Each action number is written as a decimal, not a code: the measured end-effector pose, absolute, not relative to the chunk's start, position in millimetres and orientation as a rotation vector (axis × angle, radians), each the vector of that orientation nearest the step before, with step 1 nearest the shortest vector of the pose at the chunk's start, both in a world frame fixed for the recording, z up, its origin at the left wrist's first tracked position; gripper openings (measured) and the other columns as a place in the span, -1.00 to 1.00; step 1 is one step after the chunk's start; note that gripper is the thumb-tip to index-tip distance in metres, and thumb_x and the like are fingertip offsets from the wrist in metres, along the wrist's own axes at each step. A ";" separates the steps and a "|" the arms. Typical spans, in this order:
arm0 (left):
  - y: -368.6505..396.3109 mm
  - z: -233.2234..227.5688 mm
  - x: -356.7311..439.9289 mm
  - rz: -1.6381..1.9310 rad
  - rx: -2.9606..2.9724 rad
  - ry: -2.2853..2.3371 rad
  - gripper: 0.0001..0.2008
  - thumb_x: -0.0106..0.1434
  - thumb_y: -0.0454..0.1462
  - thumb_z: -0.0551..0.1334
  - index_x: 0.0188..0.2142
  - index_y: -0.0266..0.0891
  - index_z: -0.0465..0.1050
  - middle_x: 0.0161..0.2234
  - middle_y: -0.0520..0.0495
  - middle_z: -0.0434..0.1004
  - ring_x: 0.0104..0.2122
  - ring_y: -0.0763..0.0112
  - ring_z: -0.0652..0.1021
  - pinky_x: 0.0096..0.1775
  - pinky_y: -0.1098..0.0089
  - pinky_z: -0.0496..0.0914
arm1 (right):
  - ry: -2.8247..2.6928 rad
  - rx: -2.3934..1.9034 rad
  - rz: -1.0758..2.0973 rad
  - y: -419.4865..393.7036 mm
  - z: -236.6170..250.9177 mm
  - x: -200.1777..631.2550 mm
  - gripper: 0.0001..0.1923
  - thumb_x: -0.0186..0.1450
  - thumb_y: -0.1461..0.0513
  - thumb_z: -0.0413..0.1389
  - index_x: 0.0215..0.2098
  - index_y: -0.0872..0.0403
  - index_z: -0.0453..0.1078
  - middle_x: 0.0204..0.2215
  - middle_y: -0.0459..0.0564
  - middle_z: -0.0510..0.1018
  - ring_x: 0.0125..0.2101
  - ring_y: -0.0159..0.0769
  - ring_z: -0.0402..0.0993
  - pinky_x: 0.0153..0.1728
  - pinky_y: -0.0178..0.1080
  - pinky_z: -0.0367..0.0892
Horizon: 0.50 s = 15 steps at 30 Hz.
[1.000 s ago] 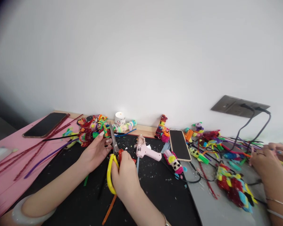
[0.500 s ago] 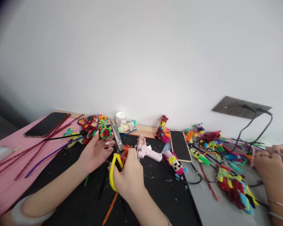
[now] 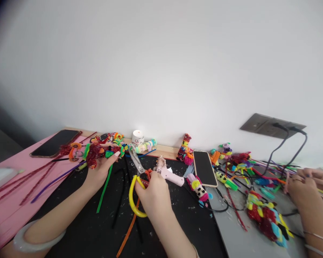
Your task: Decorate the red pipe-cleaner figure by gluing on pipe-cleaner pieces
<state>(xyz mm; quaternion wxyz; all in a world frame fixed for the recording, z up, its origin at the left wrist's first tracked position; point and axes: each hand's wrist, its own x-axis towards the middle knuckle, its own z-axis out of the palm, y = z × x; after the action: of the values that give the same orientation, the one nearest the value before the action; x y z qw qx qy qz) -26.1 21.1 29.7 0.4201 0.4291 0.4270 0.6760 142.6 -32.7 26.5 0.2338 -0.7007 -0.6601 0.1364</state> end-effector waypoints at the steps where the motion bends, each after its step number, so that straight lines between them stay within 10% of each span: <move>1: 21.3 30.8 -26.8 1.712 1.110 1.064 -0.80 0.00 -0.45 0.39 -0.39 -0.15 0.55 -0.30 0.03 0.58 -0.08 0.31 0.49 0.09 0.44 0.23 | -1.845 -1.938 0.380 -34.4 25.3 138.0 -0.80 0.12 0.15 0.18 -0.41 0.07 0.27 -0.46 0.04 0.48 -0.45 -0.15 0.45 -0.46 -0.23 0.23; 8: 22.6 24.6 -29.6 1.570 0.851 0.959 -0.62 -0.15 -0.61 0.39 -0.45 -0.13 0.45 -0.32 0.03 0.55 -0.05 0.22 0.49 -0.06 0.39 0.39 | -2.154 -1.734 0.482 -50.4 16.4 106.5 -0.79 0.17 0.30 0.17 -0.22 0.15 0.32 -0.28 0.14 0.53 -0.27 -0.10 0.49 -0.32 -0.21 0.32; 15: 22.6 30.9 -29.6 1.575 1.009 0.937 -0.74 -0.09 -0.54 0.36 -0.49 -0.15 0.51 -0.40 0.03 0.55 -0.17 0.26 0.50 -0.04 0.43 0.34 | -1.974 -1.527 0.408 -31.9 38.2 141.6 -0.77 0.30 0.32 -0.01 -0.53 0.07 0.25 -0.56 -0.10 0.41 -0.49 -0.35 0.34 -0.45 -0.34 0.17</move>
<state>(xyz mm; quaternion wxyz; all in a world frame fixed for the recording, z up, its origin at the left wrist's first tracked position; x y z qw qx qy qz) -29.6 22.6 30.9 0.5009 0.4174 0.3875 0.6517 141.6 -31.9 38.2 0.3014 -0.5757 -0.7443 0.1539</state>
